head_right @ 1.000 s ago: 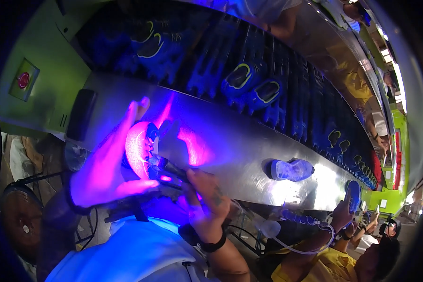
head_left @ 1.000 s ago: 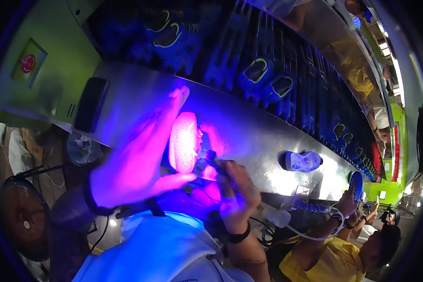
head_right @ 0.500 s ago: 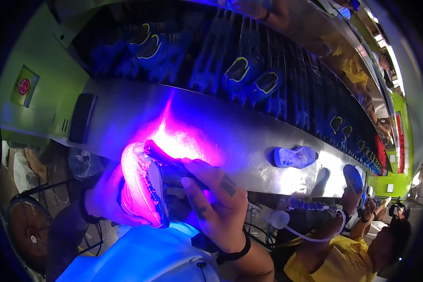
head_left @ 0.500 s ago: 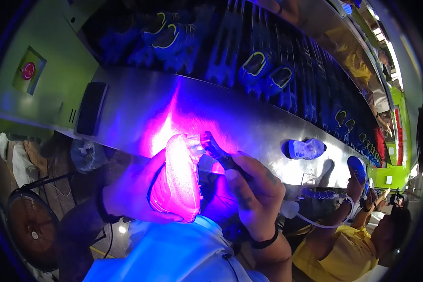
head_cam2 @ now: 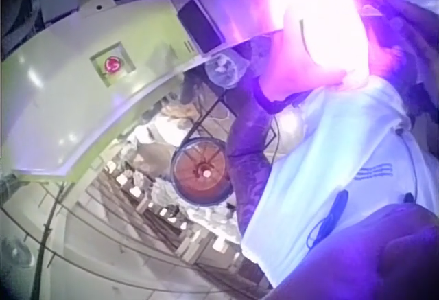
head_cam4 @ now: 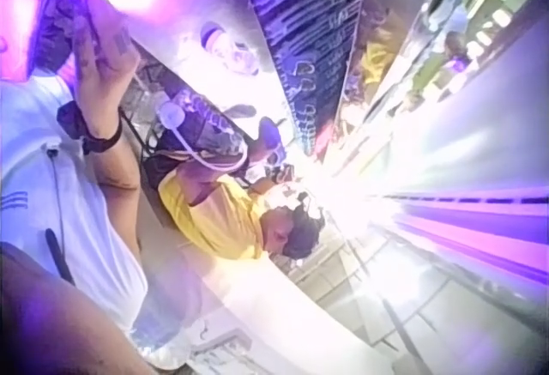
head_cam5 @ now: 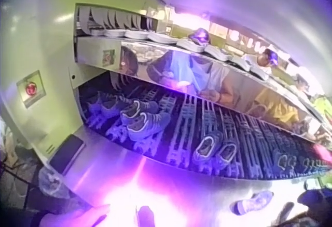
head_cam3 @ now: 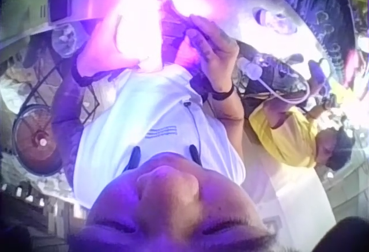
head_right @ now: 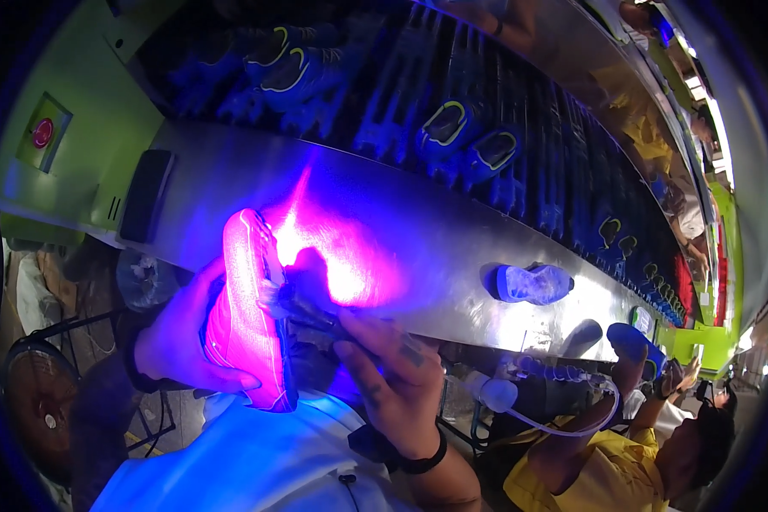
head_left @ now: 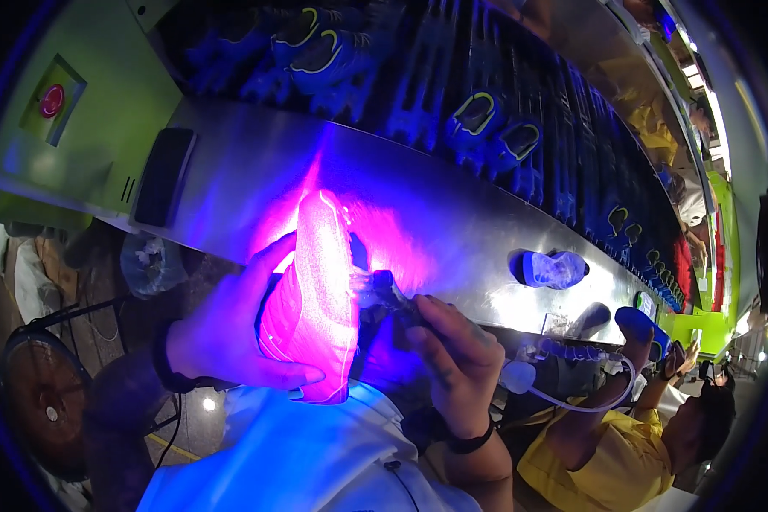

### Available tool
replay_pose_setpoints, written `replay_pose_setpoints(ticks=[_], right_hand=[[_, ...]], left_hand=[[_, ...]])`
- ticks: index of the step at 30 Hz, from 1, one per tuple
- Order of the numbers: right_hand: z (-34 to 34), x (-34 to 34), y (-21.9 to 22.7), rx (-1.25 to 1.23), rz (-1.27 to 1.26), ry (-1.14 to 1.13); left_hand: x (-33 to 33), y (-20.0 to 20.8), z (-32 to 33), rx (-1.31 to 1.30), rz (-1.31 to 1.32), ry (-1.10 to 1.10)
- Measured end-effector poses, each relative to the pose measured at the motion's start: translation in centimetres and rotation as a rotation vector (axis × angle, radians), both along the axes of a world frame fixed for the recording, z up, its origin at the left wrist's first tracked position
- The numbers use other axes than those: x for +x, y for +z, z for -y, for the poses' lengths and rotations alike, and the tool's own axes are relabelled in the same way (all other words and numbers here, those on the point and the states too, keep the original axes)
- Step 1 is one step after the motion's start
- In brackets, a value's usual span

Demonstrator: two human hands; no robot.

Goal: The recorder is applying glue or treatment to the edge of shoe uppers on a manufacturing assembly line.

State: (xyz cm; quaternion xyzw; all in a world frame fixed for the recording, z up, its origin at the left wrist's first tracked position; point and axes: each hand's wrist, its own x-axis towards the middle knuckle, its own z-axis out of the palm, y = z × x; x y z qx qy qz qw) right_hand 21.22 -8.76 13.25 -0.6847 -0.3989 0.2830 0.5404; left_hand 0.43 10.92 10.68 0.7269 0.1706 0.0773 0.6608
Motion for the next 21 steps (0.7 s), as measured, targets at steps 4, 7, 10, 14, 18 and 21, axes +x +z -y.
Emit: replay_pose_setpoints(ticks=[4,7,10,14,18,21], right_hand=[[0.6,-1.1,-0.5,-0.052,-0.038,-0.041],[1.0,-2.4,-1.0,-0.024,-0.023,-0.113],[2.1,-2.8,-2.1,0.057,0.205,-0.064],[2.1,-1.8,-2.2,0.042,0.232,-0.026],[-0.9,-1.2,-0.9,-0.003,0.143,-0.104],[0.0,-0.8,-1.0,-0.015,0.145,-0.045]], left_hand=[[-0.3,0.5,-0.2,0.046,-0.118,0.000],[-0.5,-0.2,0.2,-0.045,-0.047,0.090],[0.7,1.5,0.5,-0.401,-0.027,0.222],[0.6,1.5,0.7,-0.404,-0.058,0.205],[-0.6,0.9,1.4,-0.207,-0.087,0.126],[-0.9,0.6,1.0,-0.103,-0.090,0.122]])
